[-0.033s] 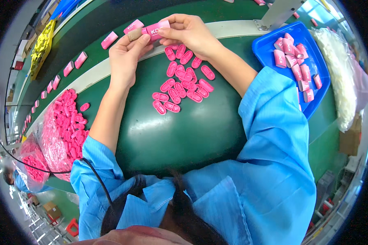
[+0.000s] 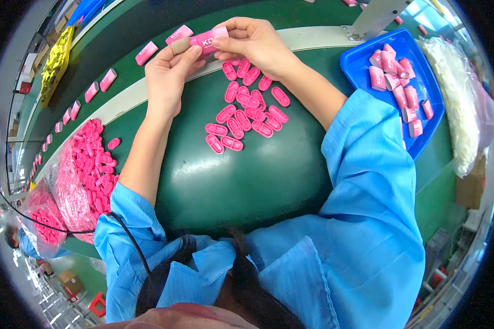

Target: The person assembles pink plastic capsule components by hand. They pick up two halves from a pile on a green table, press them together to form a complete capsule, and place the finished unit into a blue tray. The process is repeated continuously throughout the video.

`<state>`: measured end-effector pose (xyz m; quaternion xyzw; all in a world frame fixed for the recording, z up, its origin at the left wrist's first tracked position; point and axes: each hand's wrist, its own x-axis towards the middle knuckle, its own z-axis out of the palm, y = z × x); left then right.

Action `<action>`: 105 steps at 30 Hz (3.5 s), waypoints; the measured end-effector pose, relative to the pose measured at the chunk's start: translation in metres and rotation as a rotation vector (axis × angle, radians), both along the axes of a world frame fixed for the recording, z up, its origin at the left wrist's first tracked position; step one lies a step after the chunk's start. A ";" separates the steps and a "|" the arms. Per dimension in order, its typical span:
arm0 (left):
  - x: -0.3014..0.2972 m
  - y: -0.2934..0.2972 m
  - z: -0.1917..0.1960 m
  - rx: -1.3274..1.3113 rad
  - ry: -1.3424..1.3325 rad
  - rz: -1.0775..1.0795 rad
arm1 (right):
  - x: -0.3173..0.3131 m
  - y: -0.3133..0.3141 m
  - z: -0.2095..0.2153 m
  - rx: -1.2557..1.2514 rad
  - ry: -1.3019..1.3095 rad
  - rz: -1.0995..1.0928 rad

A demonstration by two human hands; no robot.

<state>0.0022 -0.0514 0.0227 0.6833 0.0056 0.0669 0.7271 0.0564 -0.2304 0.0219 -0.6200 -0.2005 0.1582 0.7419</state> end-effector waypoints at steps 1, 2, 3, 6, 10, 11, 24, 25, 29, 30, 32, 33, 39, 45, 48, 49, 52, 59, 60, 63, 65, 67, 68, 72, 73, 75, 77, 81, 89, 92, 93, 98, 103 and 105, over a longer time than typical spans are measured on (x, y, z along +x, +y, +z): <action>-0.001 0.000 0.000 0.014 -0.008 0.012 | -0.002 0.000 0.002 -0.012 -0.016 -0.015; -0.002 0.000 0.000 0.028 -0.016 0.023 | -0.004 0.001 0.002 -0.017 -0.023 -0.020; -0.003 -0.001 0.001 0.042 -0.029 0.036 | -0.005 0.001 0.005 -0.024 -0.035 -0.025; -0.003 -0.002 -0.003 0.004 -0.085 0.028 | -0.005 0.002 0.004 -0.039 -0.102 -0.024; -0.009 -0.007 -0.002 0.374 -0.214 0.135 | -0.010 0.005 0.005 -0.084 -0.170 -0.077; -0.015 -0.011 0.001 0.580 -0.265 0.196 | -0.013 0.007 0.005 -0.081 -0.189 -0.100; 0.009 -0.004 0.000 1.036 -0.621 0.114 | 0.063 0.000 -0.008 -0.510 -0.227 -0.171; 0.012 -0.006 0.009 1.028 -0.605 -0.060 | 0.078 -0.002 -0.012 -0.551 -0.184 -0.158; 0.018 -0.014 0.010 1.137 -0.688 -0.304 | 0.118 -0.028 -0.018 -0.835 -0.660 -0.428; 0.015 -0.014 0.010 1.163 -0.659 -0.276 | 0.125 -0.033 -0.011 -1.026 -0.757 -0.567; 0.008 -0.018 0.017 1.213 -0.616 -0.234 | 0.137 -0.051 -0.006 -1.229 -0.780 -0.740; 0.009 -0.027 0.020 1.209 -0.567 -0.261 | 0.162 -0.080 -0.026 -1.385 -0.815 -0.762; 0.003 -0.030 0.022 1.289 -0.318 -0.188 | 0.121 -0.065 -0.001 -1.137 -0.682 -0.681; 0.006 -0.025 0.026 1.390 -0.214 -0.101 | 0.055 -0.039 -0.012 -0.237 -0.068 -0.185; 0.003 -0.014 0.018 1.330 -0.288 -0.060 | 0.035 -0.023 -0.021 -0.215 -0.041 -0.107; 0.000 -0.015 0.020 1.317 -0.232 -0.039 | 0.031 -0.021 -0.014 -0.225 -0.059 -0.094; -0.006 -0.003 0.012 0.882 -0.081 0.057 | 0.022 -0.013 -0.011 -0.177 -0.020 0.002; -0.001 0.017 -0.006 -0.067 0.073 -0.040 | -0.002 0.002 0.000 -0.081 -0.005 0.031; 0.000 0.015 -0.007 -0.147 0.061 -0.034 | -0.004 0.004 0.000 -0.087 -0.015 0.005; -0.004 0.007 -0.005 -0.173 0.039 0.000 | -0.008 0.010 -0.001 -0.082 -0.022 -0.036; -0.007 0.004 -0.002 -0.098 0.023 0.022 | -0.007 0.009 -0.002 -0.047 0.000 -0.016; -0.009 0.002 0.001 -0.041 -0.001 0.028 | -0.005 0.006 -0.007 -0.009 0.030 -0.009; -0.010 0.002 0.002 -0.021 -0.015 0.024 | -0.004 0.005 -0.008 0.011 0.045 -0.006; -0.009 0.009 0.007 0.156 -0.103 -0.027 | -0.003 0.003 -0.007 -0.021 -0.003 0.016; -0.008 0.010 0.002 0.219 -0.161 0.003 | -0.003 0.003 -0.006 -0.039 -0.025 0.014; -0.005 0.007 -0.006 0.345 -0.280 0.061 | -0.004 0.004 -0.005 -0.073 -0.074 0.000; -0.014 0.002 0.001 0.697 -0.298 0.134 | -0.005 0.004 -0.005 -0.106 -0.126 -0.026; -0.027 -0.014 0.003 0.954 -0.366 0.239 | -0.015 0.007 0.000 -0.202 -0.269 -0.100; -0.022 -0.013 0.000 0.723 -0.409 0.221 | -0.002 0.005 0.003 -0.114 -0.136 -0.035; -0.020 -0.013 -0.006 0.581 -0.321 0.175 | -0.003 0.004 -0.002 -0.127 -0.104 -0.033; -0.022 -0.014 -0.005 0.634 -0.337 0.174 | -0.004 0.004 -0.002 -0.148 -0.139 -0.045; -0.029 -0.016 -0.005 0.839 -0.444 0.217 | -0.020 0.008 0.006 -0.287 -0.383 -0.117; -0.001 0.002 -0.008 0.950 -0.436 0.226 | 0.009 0.007 0.006 -0.414 -0.352 -0.125; 0.009 0.013 0.002 0.930 -0.346 0.271 | 0.036 0.003 -0.006 -0.444 -0.317 -0.202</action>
